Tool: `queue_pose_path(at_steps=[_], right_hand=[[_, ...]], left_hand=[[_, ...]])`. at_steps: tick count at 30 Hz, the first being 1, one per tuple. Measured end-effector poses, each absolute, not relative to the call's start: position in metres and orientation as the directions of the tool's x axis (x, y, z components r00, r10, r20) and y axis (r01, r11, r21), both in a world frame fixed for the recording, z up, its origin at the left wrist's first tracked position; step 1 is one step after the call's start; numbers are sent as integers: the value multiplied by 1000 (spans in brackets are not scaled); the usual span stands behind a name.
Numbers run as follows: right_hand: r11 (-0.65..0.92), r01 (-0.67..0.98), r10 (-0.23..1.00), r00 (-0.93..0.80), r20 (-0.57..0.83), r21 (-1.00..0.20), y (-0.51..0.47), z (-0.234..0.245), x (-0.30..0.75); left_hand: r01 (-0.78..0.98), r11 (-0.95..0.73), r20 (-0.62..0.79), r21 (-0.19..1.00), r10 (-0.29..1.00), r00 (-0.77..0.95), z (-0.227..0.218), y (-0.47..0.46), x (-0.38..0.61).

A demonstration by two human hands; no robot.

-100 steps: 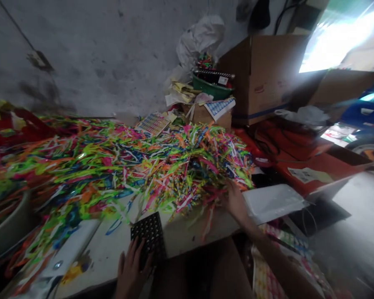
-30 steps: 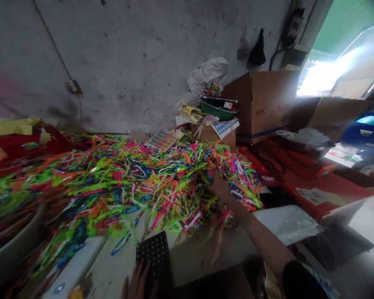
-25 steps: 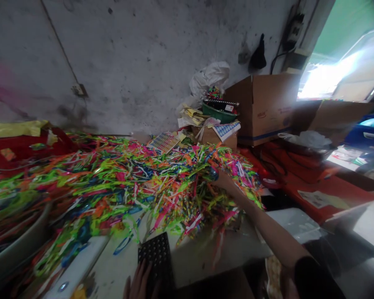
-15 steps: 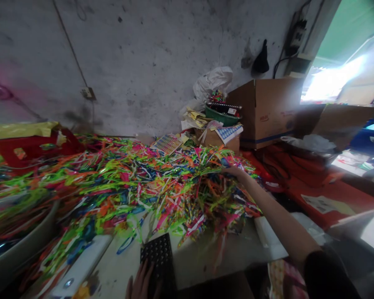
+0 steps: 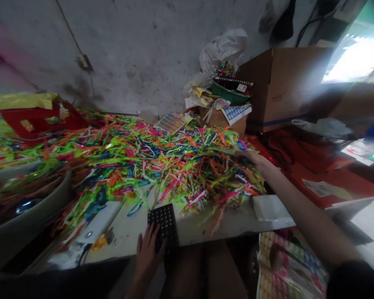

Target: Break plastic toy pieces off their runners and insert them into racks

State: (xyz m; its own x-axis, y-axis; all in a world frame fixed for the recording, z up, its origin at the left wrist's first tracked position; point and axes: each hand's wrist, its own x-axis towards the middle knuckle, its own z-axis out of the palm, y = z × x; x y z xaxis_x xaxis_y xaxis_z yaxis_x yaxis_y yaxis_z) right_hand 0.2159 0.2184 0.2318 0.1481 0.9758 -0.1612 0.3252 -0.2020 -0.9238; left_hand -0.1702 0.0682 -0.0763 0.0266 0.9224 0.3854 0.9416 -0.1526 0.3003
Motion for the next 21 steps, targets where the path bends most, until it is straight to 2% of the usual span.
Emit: queue_pose_path(at_steps=[7,9,11,13,15,16,18,21], right_hand=[[-264,148,961,126,-247,-953,174,232,220],[-234,137,966,147,-214,-962,162,226,219],[-186,149,975,150,-163,-971,149,215,212],[-134,176,984,136,-111,-975,131,195,196],[-86,205,990,126,-61,-975,109,168,170],[-72,218,988,150,-39,-973,96,153,155],[-53,238,988,151,-17,-970,69,123,122],[-12,198,990,139,16,-980,27,87,82]], left_hand=[[951,-129,391,280,920,9,-63,70,-169],[935,-131,403,328,915,-13,-53,71,-164],[875,-151,404,460,913,-55,-37,70,-150],[700,-206,348,684,935,-66,-13,66,-126],[320,-201,198,926,979,42,14,60,-95],[114,-138,119,984,980,157,27,57,-79],[-211,-16,87,977,939,332,47,49,-52],[-384,137,11,913,933,359,55,36,-32]])
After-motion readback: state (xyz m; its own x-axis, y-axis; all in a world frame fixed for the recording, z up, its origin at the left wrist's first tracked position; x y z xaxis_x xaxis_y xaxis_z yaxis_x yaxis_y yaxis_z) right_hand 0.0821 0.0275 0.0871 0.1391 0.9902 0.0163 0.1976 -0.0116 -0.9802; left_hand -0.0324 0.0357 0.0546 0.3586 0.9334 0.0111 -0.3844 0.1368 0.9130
